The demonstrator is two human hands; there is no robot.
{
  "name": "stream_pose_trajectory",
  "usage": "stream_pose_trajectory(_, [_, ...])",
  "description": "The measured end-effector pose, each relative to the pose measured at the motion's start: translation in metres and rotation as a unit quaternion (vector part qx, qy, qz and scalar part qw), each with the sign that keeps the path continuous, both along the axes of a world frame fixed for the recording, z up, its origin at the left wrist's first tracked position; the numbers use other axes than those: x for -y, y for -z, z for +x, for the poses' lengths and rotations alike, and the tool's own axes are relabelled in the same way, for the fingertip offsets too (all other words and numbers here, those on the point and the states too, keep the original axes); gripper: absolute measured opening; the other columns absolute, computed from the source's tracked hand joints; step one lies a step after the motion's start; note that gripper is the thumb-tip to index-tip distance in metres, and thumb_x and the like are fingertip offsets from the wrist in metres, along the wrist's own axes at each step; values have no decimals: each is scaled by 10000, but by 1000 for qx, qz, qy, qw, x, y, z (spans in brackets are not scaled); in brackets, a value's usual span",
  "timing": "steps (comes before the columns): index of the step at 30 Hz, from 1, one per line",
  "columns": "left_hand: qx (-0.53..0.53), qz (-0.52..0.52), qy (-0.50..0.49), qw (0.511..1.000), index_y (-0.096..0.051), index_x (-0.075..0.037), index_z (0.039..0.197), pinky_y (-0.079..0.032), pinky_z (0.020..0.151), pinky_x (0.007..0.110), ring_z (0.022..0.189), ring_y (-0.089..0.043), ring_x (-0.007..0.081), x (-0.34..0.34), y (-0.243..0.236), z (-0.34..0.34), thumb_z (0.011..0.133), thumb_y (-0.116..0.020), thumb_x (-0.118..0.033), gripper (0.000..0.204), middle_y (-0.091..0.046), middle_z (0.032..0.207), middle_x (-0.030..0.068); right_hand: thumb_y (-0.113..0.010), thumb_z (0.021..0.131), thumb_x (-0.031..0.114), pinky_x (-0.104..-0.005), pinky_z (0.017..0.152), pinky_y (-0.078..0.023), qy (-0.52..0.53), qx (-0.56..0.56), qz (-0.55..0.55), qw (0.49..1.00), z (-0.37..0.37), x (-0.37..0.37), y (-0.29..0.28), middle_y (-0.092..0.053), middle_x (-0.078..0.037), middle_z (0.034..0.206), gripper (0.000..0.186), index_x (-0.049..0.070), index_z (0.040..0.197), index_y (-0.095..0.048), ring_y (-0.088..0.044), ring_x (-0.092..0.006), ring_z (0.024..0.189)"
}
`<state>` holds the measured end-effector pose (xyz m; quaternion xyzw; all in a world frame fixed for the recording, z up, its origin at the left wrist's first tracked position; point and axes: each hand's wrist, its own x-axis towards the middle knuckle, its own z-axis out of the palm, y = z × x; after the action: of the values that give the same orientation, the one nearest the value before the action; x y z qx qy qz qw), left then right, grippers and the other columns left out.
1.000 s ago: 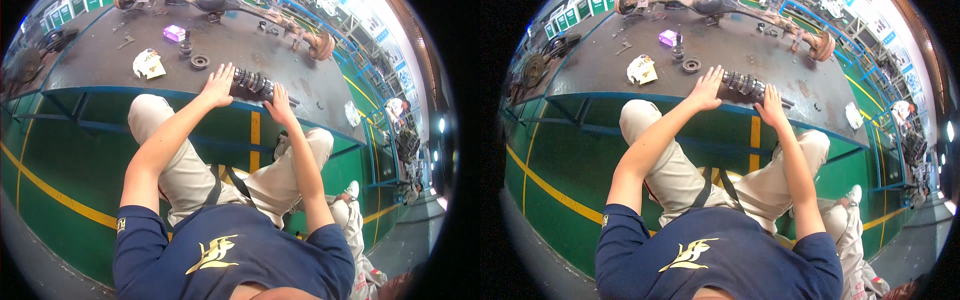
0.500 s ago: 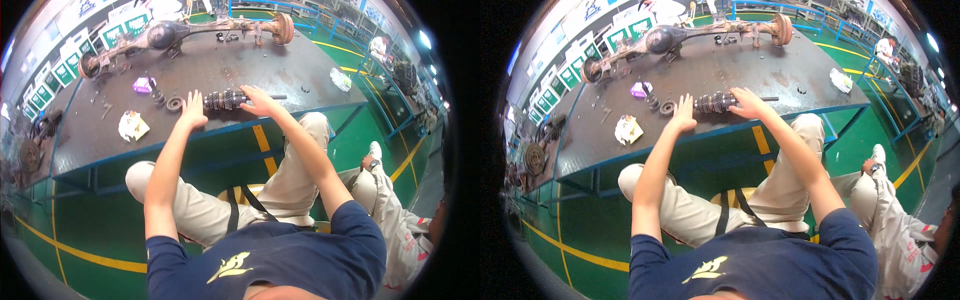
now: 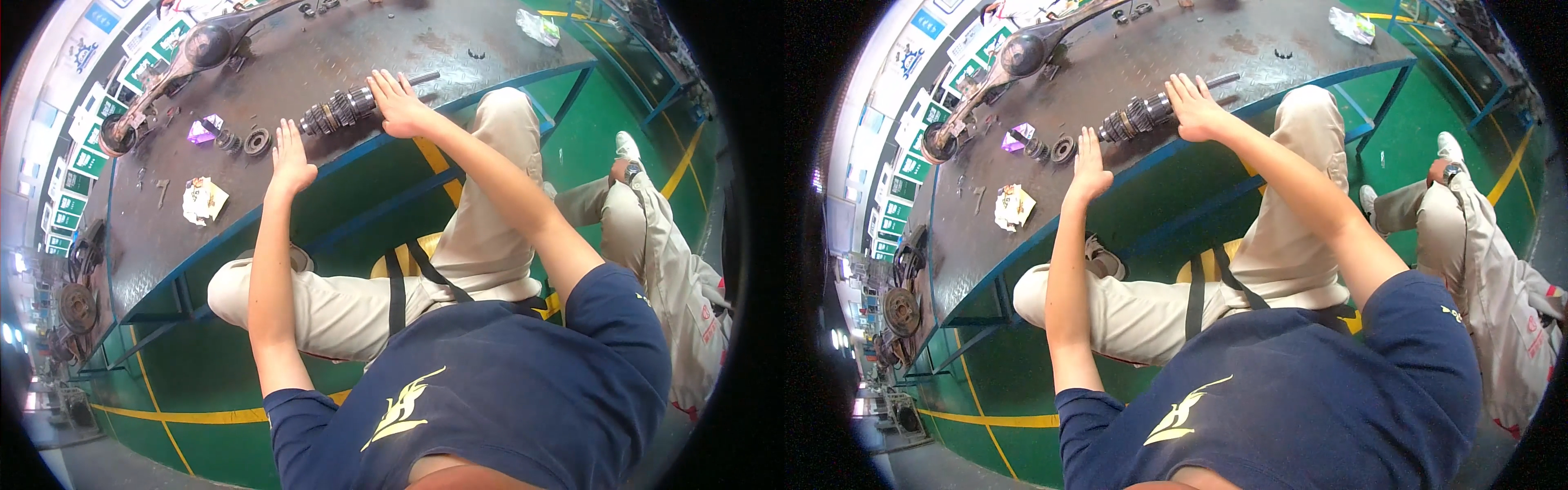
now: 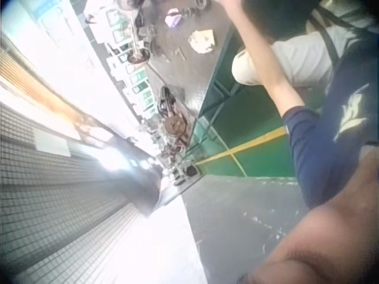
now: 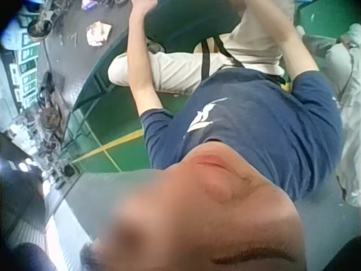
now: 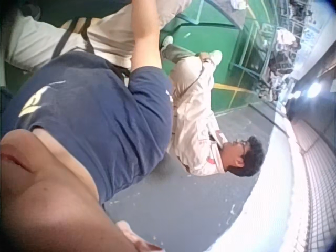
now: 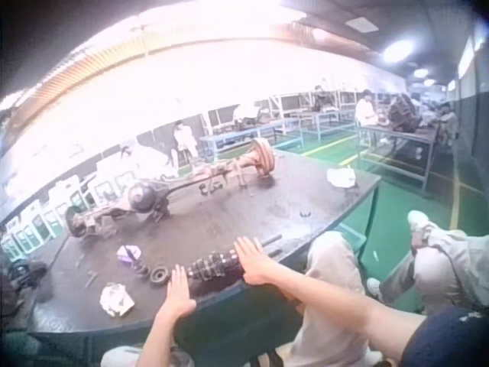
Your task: The person handles a transmission shaft assembly by hand, rotating the shaft and gears while checking the alignment of the components on a workbench.
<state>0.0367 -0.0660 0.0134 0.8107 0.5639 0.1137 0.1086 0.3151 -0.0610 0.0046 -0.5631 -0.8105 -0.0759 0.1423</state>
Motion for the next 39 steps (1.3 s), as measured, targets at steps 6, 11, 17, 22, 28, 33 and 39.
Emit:
stream_pose_trajectory(6, [-61, -34, -12, 998, 13, 5, 1518, -47, 1190, 484, 1485, 53, 332, 28, -10, 2, 636, -555, 22, 1049, 33, 1603, 185, -564, 724, 116, -520, 1183, -55, -46, -27, 0, 999, 6, 18, -2, -131, -258, 1563, 863, -93, 1470, -183, -60, -364, 1478])
stream_pose_trajectory(11, [-9, 64, -13, 998, -24, 20, 1516, -63, 1188, 495, 1484, 25, 347, -26, -36, -4, 680, -542, -41, 986, -40, 1600, 190, -519, 692, 5, -452, 1199, -109, -111, -103, 77, 986, 3, -35, -40, -199, -232, 1553, 828, -64, 1467, -235, -112, -328, 1476])
stream_pose_trajectory(17, [1, -98, -12, 995, -105, 34, 1509, -97, 1192, 476, 1482, -26, 351, -88, -6, 11, 719, -515, -86, 898, -93, 1592, 203, -500, 778, 110, -439, 1162, -223, -55, 26, -122, 991, 13, -94, -25, -357, -232, 1482, 683, -67, 1418, -339, -301, -326, 1410])
stream_pose_trajectory(22, [20, -24, -18, 999, -159, 78, 1483, -107, 1199, 405, 1477, -48, 356, -88, -5, 13, 722, -530, -99, 865, -144, 1566, 253, -510, 757, 72, -412, 1183, -182, -32, 22, -103, 994, 12, -81, -7, -318, -220, 1507, 733, -60, 1445, -293, -266, -313, 1429])
stream_pose_trajectory(28, [46, -26, 21, 998, -147, 52, 1498, -86, 1199, 429, 1485, -17, 326, -75, 12, -3, 687, -500, -67, 892, -120, 1585, 215, -531, 761, 61, -408, 1190, -162, -28, 58, -61, 996, 13, -43, -9, -283, -215, 1530, 763, -52, 1465, -261, -247, -303, 1439])
stream_pose_trajectory(33, [16, -40, 17, 999, -147, 50, 1497, -97, 1196, 447, 1484, -17, 335, -57, 11, -4, 663, -498, -42, 910, -101, 1587, 216, -529, 763, 58, -427, 1192, -152, -30, 81, -55, 995, 13, -25, -12, -280, -212, 1533, 768, -44, 1472, -250, -238, -302, 1443])
stream_pose_trajectory(39, [-31, -26, -32, 999, -164, 44, 1497, -108, 1193, 464, 1485, -25, 331, -53, 10, 6, 686, -508, -48, 885, -97, 1590, 207, -551, 756, 92, -427, 1194, -142, -35, 65, -70, 995, 11, -25, -3, -296, -210, 1525, 774, -26, 1469, -273, -244, -299, 1440])
